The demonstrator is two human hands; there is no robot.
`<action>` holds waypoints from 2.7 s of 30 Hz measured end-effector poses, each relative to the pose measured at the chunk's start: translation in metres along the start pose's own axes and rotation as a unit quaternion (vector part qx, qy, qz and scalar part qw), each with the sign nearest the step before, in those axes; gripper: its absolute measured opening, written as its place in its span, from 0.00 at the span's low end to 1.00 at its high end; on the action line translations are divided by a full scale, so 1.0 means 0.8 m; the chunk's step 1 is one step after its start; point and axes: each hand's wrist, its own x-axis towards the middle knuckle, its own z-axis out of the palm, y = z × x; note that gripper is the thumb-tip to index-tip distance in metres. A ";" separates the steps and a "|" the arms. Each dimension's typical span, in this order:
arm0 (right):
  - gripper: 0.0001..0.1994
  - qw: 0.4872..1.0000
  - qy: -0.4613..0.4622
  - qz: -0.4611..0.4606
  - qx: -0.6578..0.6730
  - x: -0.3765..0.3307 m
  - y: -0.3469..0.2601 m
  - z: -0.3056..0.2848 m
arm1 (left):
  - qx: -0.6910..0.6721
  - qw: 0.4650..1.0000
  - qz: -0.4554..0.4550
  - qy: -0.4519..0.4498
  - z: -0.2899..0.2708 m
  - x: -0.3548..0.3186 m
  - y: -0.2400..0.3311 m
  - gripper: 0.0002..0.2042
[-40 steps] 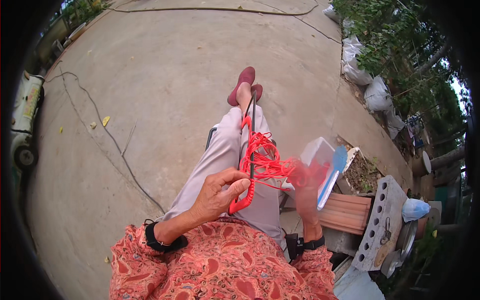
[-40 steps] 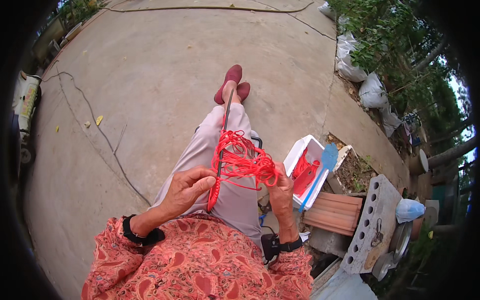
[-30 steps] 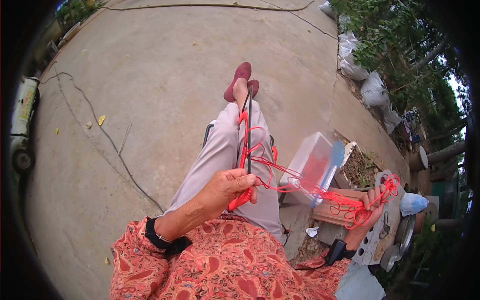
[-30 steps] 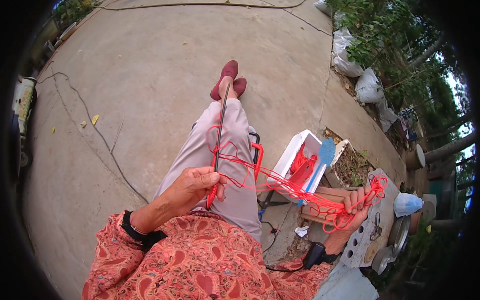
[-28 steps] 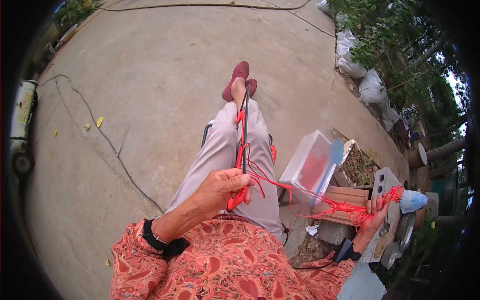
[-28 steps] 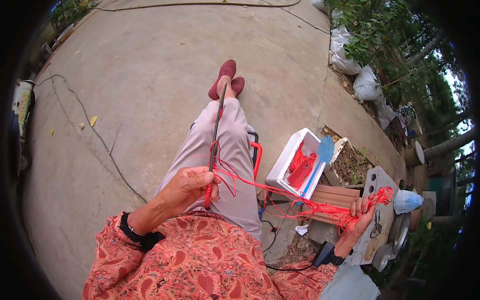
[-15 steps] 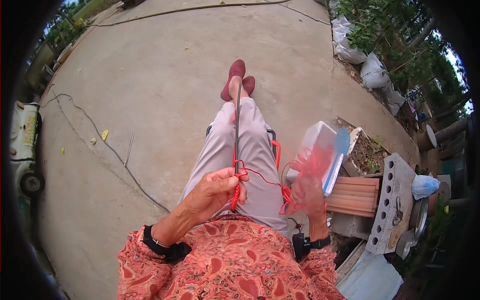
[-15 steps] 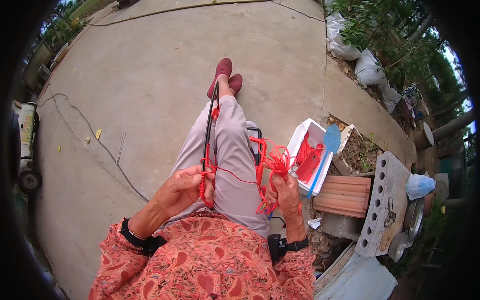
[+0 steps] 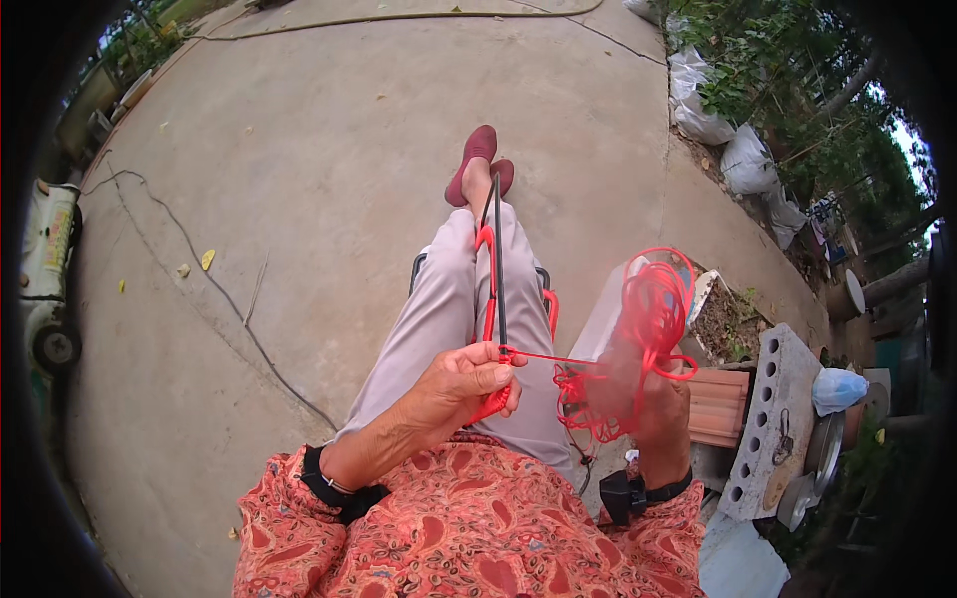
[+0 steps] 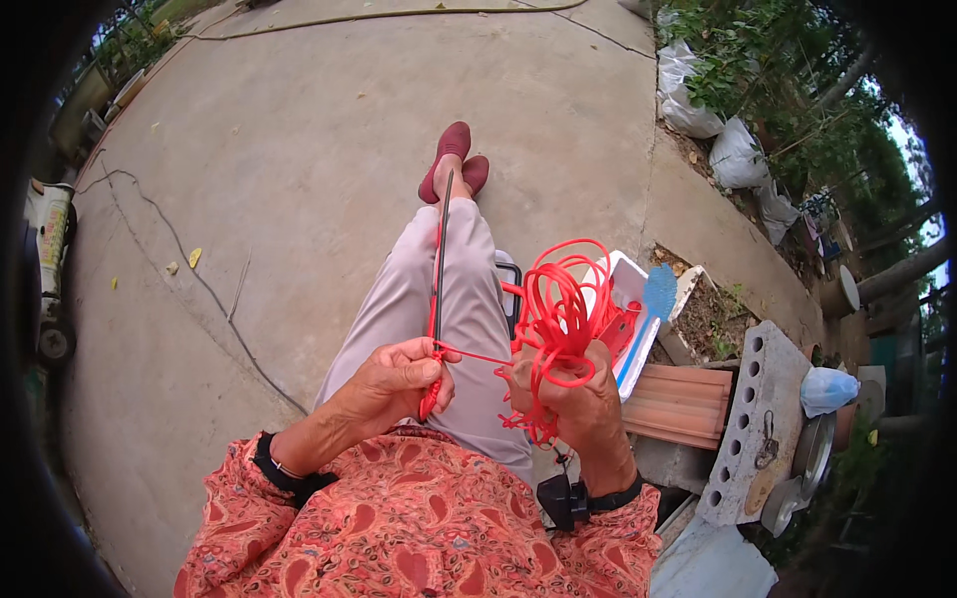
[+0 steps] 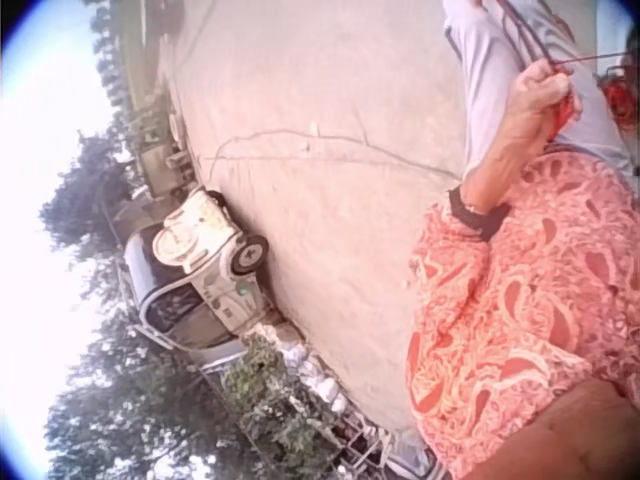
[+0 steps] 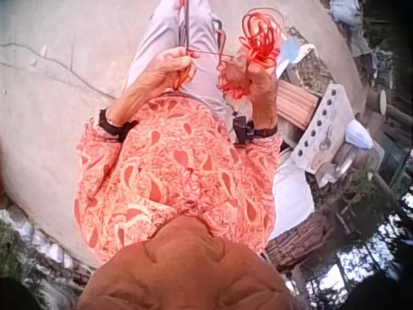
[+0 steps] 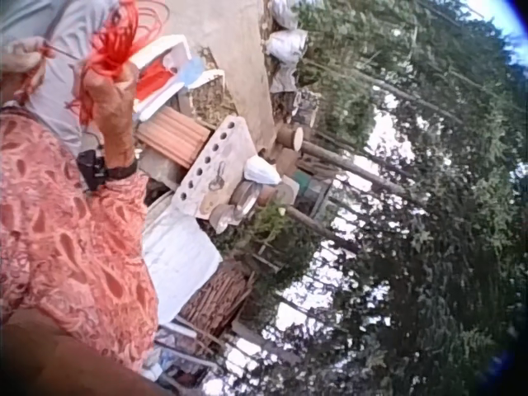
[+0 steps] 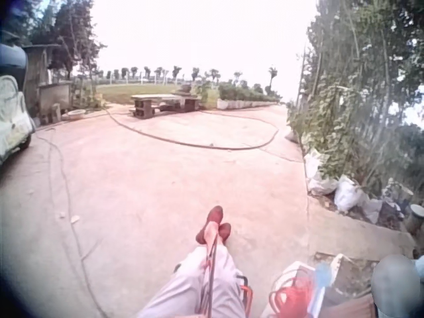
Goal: Winding and bundling long strands of red plastic rope around a specialized tool.
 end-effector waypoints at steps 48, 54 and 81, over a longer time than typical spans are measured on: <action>0.16 0.923 -0.091 -0.154 -0.342 0.062 0.106 0.028 | 0.216 0.941 0.131 0.224 -0.033 -0.024 0.038 0.10; 0.12 0.922 -0.122 -0.131 -0.343 0.081 0.056 0.050 | 0.287 0.926 0.194 0.148 -0.011 -0.018 0.055 0.10; 0.08 0.818 0.556 -0.034 -0.139 -0.149 0.098 -0.307 | 0.011 0.997 0.025 0.068 0.001 0.007 0.003 0.18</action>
